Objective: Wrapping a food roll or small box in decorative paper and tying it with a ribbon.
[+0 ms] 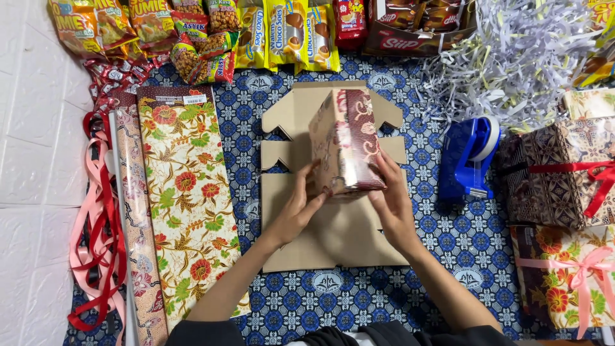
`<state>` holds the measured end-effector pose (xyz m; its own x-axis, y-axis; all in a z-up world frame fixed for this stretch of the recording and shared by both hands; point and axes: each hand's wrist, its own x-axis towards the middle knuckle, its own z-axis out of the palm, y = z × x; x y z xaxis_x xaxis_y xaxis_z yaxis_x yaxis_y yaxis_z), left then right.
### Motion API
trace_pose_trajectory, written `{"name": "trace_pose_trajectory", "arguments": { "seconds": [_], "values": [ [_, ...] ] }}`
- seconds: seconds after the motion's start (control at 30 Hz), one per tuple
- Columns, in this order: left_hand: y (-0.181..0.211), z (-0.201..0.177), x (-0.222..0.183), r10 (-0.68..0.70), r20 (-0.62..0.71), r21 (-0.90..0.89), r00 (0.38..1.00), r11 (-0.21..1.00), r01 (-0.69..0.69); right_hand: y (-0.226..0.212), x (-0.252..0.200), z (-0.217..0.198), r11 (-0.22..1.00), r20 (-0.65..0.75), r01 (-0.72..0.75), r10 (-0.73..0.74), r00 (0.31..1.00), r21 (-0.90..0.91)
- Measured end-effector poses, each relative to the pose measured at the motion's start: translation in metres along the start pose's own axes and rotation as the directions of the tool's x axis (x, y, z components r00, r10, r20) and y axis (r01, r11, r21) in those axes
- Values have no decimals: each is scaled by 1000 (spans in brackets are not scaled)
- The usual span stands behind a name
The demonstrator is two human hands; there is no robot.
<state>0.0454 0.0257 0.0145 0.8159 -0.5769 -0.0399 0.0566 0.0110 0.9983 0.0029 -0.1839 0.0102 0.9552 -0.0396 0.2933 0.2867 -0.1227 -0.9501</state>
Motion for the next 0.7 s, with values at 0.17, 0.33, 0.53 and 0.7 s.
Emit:
{"name": "trace_pose_trajectory", "arguments": {
  "seconds": [0.17,0.33,0.53,0.7],
  "values": [
    [-66,-6,4,-151,55,153,987,978,141,10,-11,9,846,139,354,-326,935,-398],
    [-45,-36,6,-206,-112,212,972,951,226,20,-13,18,665,259,520,-457,851,-535],
    [-19,-51,5,-156,-265,307,952,922,236,29,-7,12,822,57,233,-238,969,-520],
    [-9,-40,8,-50,-208,339,977,933,120,59,-8,11,953,-44,-112,104,994,-282]
  ]
}}
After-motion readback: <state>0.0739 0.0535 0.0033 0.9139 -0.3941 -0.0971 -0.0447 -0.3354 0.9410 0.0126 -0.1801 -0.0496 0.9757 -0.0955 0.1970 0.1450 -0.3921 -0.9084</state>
